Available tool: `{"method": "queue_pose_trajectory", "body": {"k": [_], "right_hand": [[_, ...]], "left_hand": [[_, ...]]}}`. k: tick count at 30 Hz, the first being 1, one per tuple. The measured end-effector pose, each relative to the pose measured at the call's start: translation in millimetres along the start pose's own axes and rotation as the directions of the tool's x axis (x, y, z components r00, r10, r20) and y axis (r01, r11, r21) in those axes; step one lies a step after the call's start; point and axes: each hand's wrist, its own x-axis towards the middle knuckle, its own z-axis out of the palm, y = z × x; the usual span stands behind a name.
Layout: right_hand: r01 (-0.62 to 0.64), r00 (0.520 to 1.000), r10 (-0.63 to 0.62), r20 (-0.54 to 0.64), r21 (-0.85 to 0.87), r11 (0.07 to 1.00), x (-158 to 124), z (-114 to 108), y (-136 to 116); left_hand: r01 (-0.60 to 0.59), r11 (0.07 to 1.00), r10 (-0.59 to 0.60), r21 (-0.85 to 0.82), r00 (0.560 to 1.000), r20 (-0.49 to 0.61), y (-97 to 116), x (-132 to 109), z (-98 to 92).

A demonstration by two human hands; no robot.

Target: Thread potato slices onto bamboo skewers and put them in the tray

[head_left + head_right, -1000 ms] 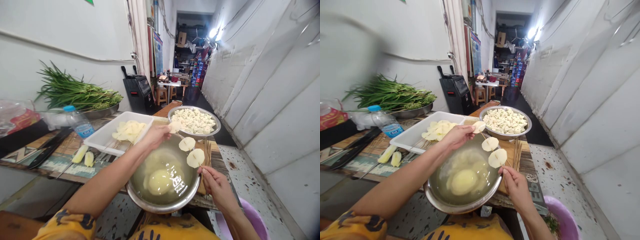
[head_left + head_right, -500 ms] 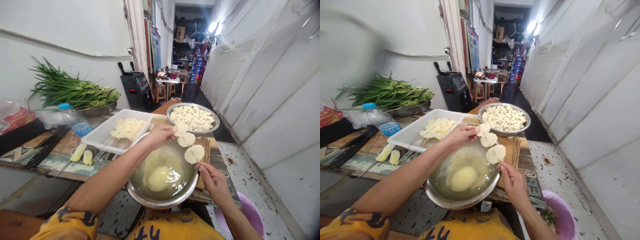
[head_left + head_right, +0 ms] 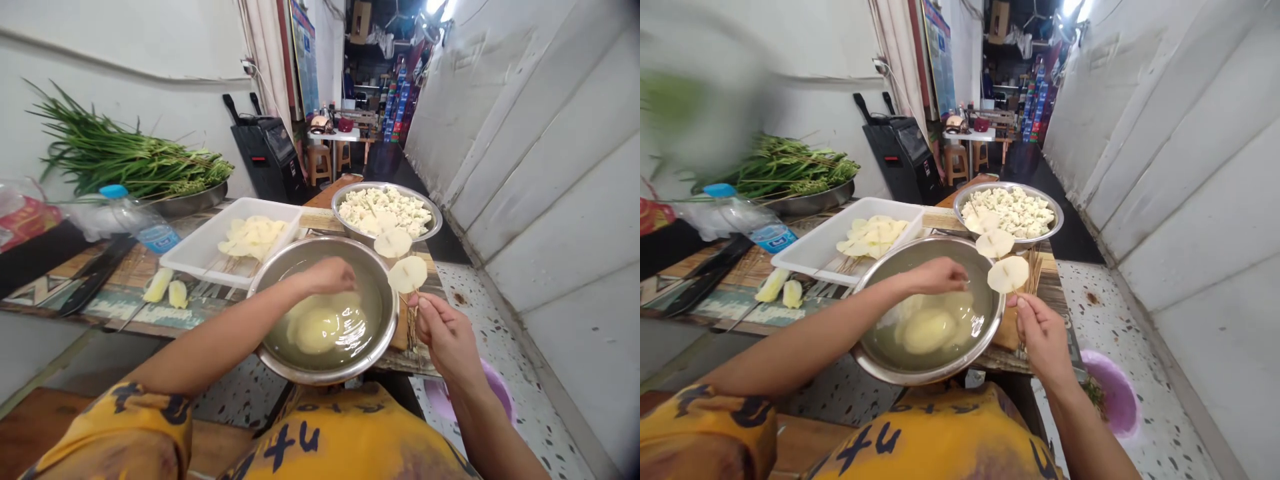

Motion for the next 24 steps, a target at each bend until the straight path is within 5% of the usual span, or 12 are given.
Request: {"method": "queue_pose_trajectory", "body": {"k": [6, 11, 14, 20, 24], "right_hand": [[-0.034, 0.999, 0.032, 0.035, 0.038, 0.999, -4, 2, -1], [-0.053, 0.996, 0.048, 0.077, 0.065, 0.996, -4, 0, -2], [-0.070, 0.994, 0.061, 0.091, 0.101, 0.992, -4, 0, -4], [-0.093, 0.994, 0.082, 0.069, 0.162, 0.982, -3, 0, -3], [-0.117, 0.992, 0.103, 0.074, 0.206, 0.972, -5, 0, -1]], "left_hand": [[0.003, 0.992, -0.019, 0.124, 0.992, 0.124, -5, -5, 29.8], [0.086, 0.944, -0.226, 0.319, 0.872, 0.434, 4, 3, 15.4], [0.143, 0.934, -0.268, 0.328, 0.888, 0.373, 5, 7, -0.3], [0.366, 0.914, -0.307, -0.178, 0.907, 0.289, -6, 10, -10.5], [0.357, 0.902, -0.315, -0.242, 0.928, 0.198, -12, 12, -11.6]]}}
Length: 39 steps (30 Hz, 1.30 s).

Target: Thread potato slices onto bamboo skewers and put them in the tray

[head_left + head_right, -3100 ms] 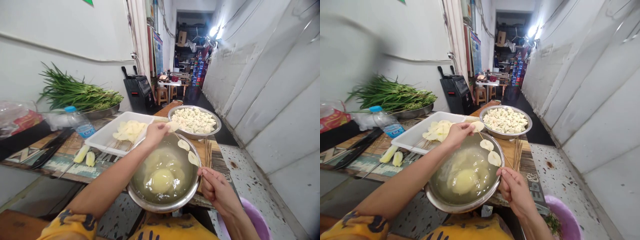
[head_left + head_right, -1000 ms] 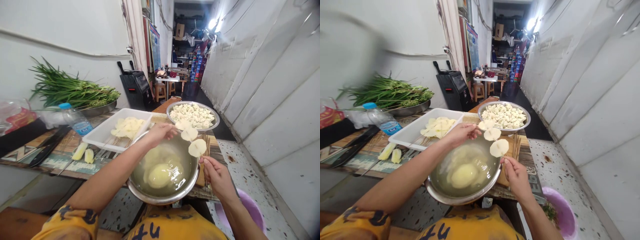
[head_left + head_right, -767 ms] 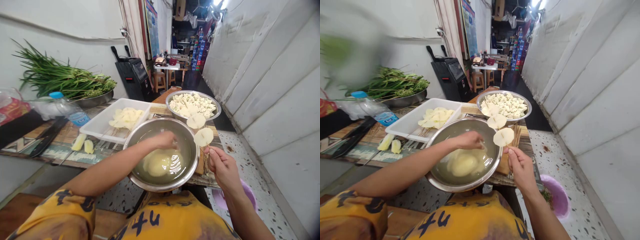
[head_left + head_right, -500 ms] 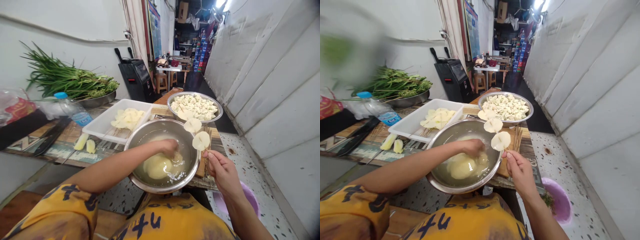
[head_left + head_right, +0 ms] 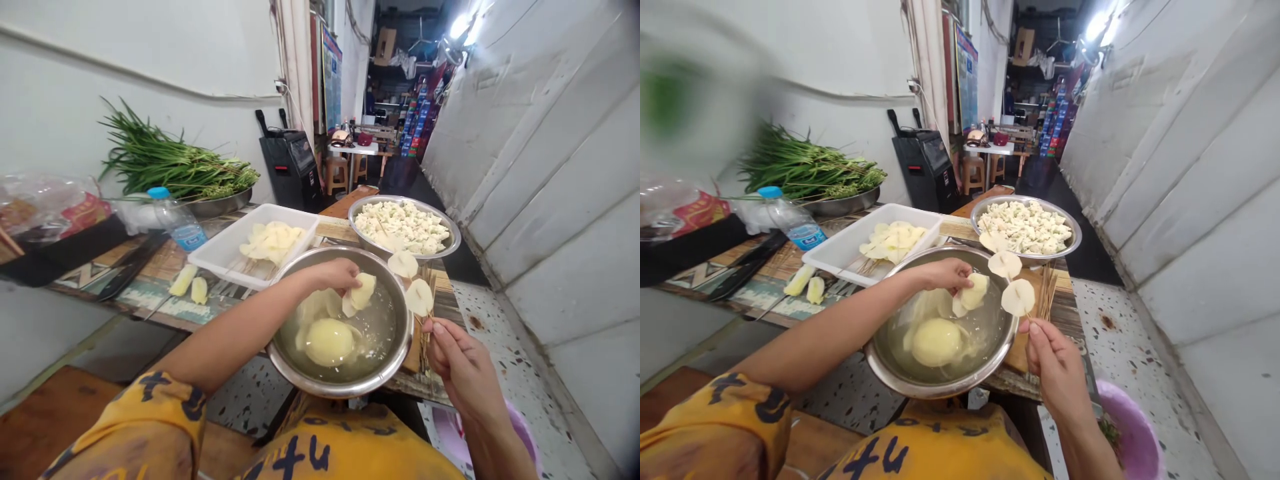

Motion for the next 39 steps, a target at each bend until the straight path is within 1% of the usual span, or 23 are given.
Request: {"method": "queue_pose_trajectory", "body": {"k": [3, 4, 5, 9, 15, 19, 21, 23, 25, 26, 28, 30, 33, 36, 39], "right_hand": [[-0.008, 1.000, 0.008, 0.003, 0.016, 1.000, 0, 0, 1], [-0.009, 1.000, 0.009, 0.002, 0.016, 1.000, 0, 1, 1], [-0.010, 1.000, 0.010, 0.000, 0.015, 1.000, 0, 1, 1], [-0.009, 1.000, 0.009, -0.012, 0.020, 1.000, 1, 1, 1], [-0.022, 1.000, 0.022, -0.009, 0.027, 0.999, -1, 0, 2], [-0.021, 1.000, 0.022, -0.011, 0.038, 0.999, -1, 0, 3], [-0.023, 1.000, 0.023, -0.010, 0.034, 0.999, -1, -1, 4], [-0.021, 1.000, 0.021, -0.009, 0.014, 1.000, -2, -2, 5], [-0.023, 1.000, 0.023, 0.005, -0.026, 0.999, -2, -3, 6], [-0.023, 1.000, 0.024, 0.017, -0.054, 0.998, -2, -4, 7], [-0.019, 0.999, 0.024, 0.036, -0.134, 0.991, -2, -5, 10], [-0.001, 0.999, 0.011, 0.039, -0.239, 0.971, -1, -5, 12], [0.044, 0.999, -0.032, 0.034, -0.410, 0.911, -2, -3, 11], [0.120, 0.992, -0.123, 0.034, -0.572, 0.812, -4, 0, 8], [0.196, 0.975, -0.217, 0.054, -0.674, 0.712, -4, 1, 5]], "left_hand": [[-0.051, 0.998, 0.055, 0.039, 0.994, -0.097, -2, 3, -6.4], [-0.061, 0.997, 0.067, 0.052, 0.992, -0.109, -3, 4, -8.6], [-0.066, 0.996, 0.072, 0.063, 0.992, -0.101, -4, 5, -10.6], [-0.047, 0.996, 0.048, 0.082, 0.999, -0.002, -6, 6, -13.7], [0.050, 0.999, -0.049, -0.008, 0.998, 0.038, -4, 3, -10.9], [0.084, 0.996, -0.085, 0.013, 0.995, 0.057, -5, 3, -10.1], [0.056, 0.996, -0.056, 0.071, 0.998, -0.004, -6, 5, -11.1], [-0.007, 0.985, 0.032, 0.175, 0.989, -0.141, -9, 7, -13.5], [-0.073, 0.962, 0.145, 0.263, 0.954, -0.264, -9, 10, -16.7], [-0.103, 0.957, 0.186, 0.270, 0.936, -0.300, -9, 10, -18.3], [-0.159, 0.969, 0.214, 0.187, 0.919, -0.330, -5, 10, -20.5], [-0.202, 0.978, 0.204, 0.040, 0.917, -0.344, 1, 8, -20.8], [-0.267, 0.954, 0.188, -0.136, 0.887, -0.421, 11, 4, -19.3], [-0.345, 0.909, 0.191, -0.235, 0.845, -0.500, 17, 1, -18.9], [-0.412, 0.876, 0.211, -0.250, 0.795, -0.570, 18, 2, -20.5]]}}
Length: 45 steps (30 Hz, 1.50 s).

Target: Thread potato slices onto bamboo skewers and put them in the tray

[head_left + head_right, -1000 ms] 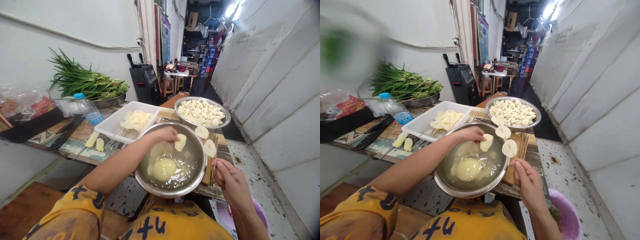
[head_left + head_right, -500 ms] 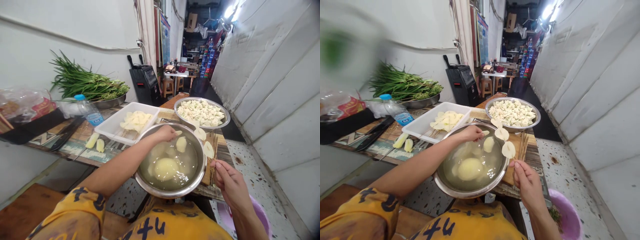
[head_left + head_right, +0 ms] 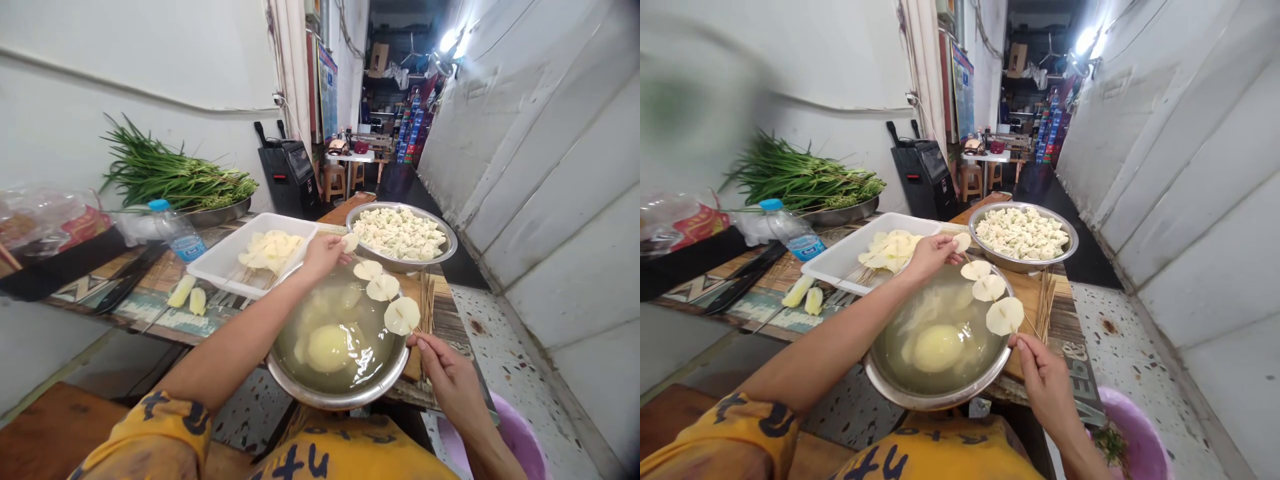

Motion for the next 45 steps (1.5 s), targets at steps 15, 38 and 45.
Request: {"method": "queue_pose_trajectory", "body": {"k": [15, 38, 45], "right_hand": [[0.063, 0.998, -0.063, 0.006, -0.030, 0.998, 3, 1, 0], [-0.042, 0.999, 0.042, 0.001, 0.080, 0.996, 1, 4, -4], [-0.035, 0.998, 0.040, -0.047, 0.103, 0.994, 0, 8, -3]], "left_hand": [[0.034, 0.999, -0.037, -0.029, 0.994, -0.103, 4, -3, -0.1], [0.043, 0.998, -0.042, 0.051, 0.999, -0.009, 9, -9, 2.4], [0.114, 0.986, -0.118, -0.121, 0.992, -0.032, 14, -8, 6.3]]}}
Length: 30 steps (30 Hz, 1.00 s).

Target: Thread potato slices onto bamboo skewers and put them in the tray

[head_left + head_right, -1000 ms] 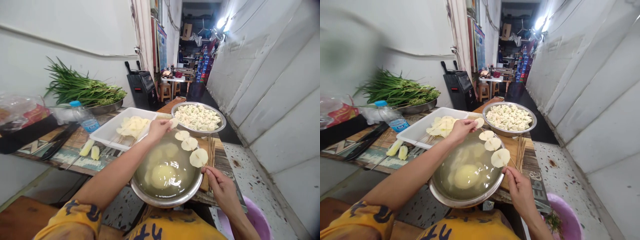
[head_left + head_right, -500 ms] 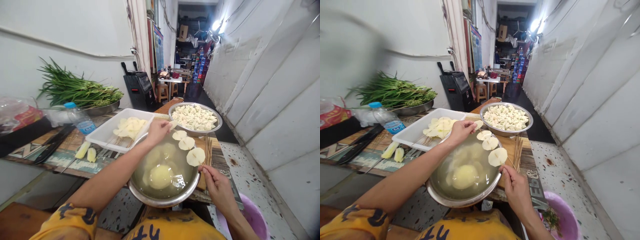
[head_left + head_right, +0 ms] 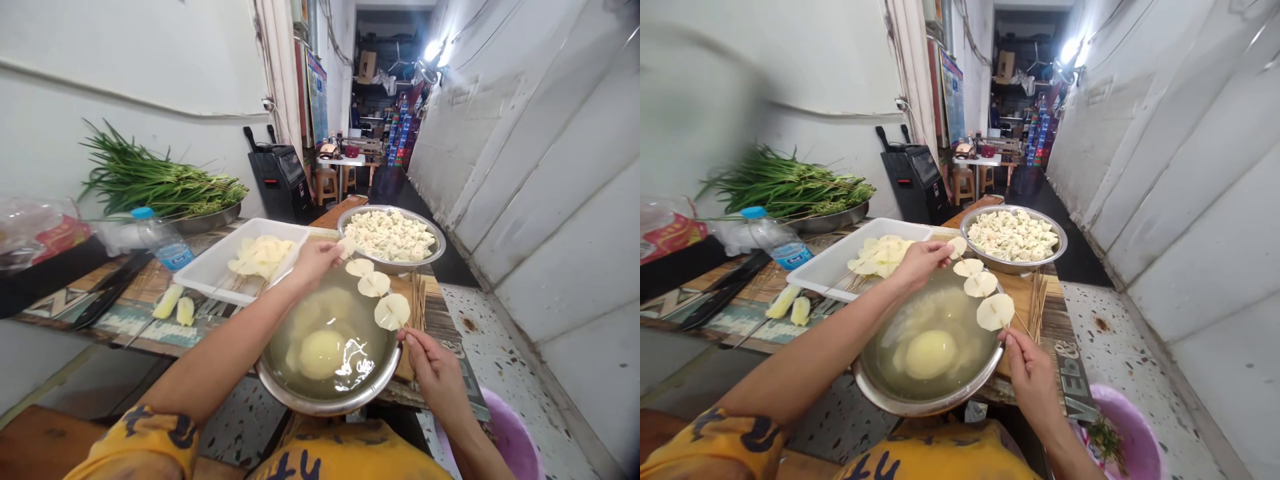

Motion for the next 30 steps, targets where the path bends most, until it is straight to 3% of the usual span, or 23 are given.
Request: {"method": "queue_pose_trajectory", "body": {"k": [4, 8, 12, 18, 24, 27, 30], "right_hand": [[0.065, 0.997, -0.065, -0.034, -0.002, 0.998, 0, 2, 3], [-0.034, 0.998, 0.028, 0.048, 0.128, 0.991, 1, -1, 10], [-0.108, 0.989, 0.086, 0.120, 0.190, 0.976, 3, -4, 14], [-0.108, 0.989, 0.089, 0.116, 0.172, 0.979, 6, -4, 12], [0.017, 1.000, -0.018, 0.010, 0.007, 1.000, 11, -5, 10], [0.046, 0.999, -0.046, 0.003, 0.010, 0.999, 12, -4, 10], [-0.033, 0.997, 0.027, 0.073, 0.088, 0.996, 11, 0, 12]], "left_hand": [[0.221, 0.931, -0.197, -0.291, 0.974, 0.110, 6, 0, -1.1], [0.350, 0.859, -0.296, -0.375, 0.935, 0.194, 13, -2, -1.3], [0.310, 0.896, -0.271, -0.316, 0.949, 0.162, 16, -3, 0.7], [0.207, 0.949, -0.175, -0.238, 0.973, 0.148, 14, -7, -0.1], [0.138, 0.974, -0.114, -0.178, 0.984, 0.139, 13, -10, -1.9], [0.153, 0.970, -0.127, -0.189, 0.982, 0.142, 15, -10, -1.8], [0.203, 0.939, -0.161, -0.278, 0.973, 0.166, 17, -9, -0.5]]}}
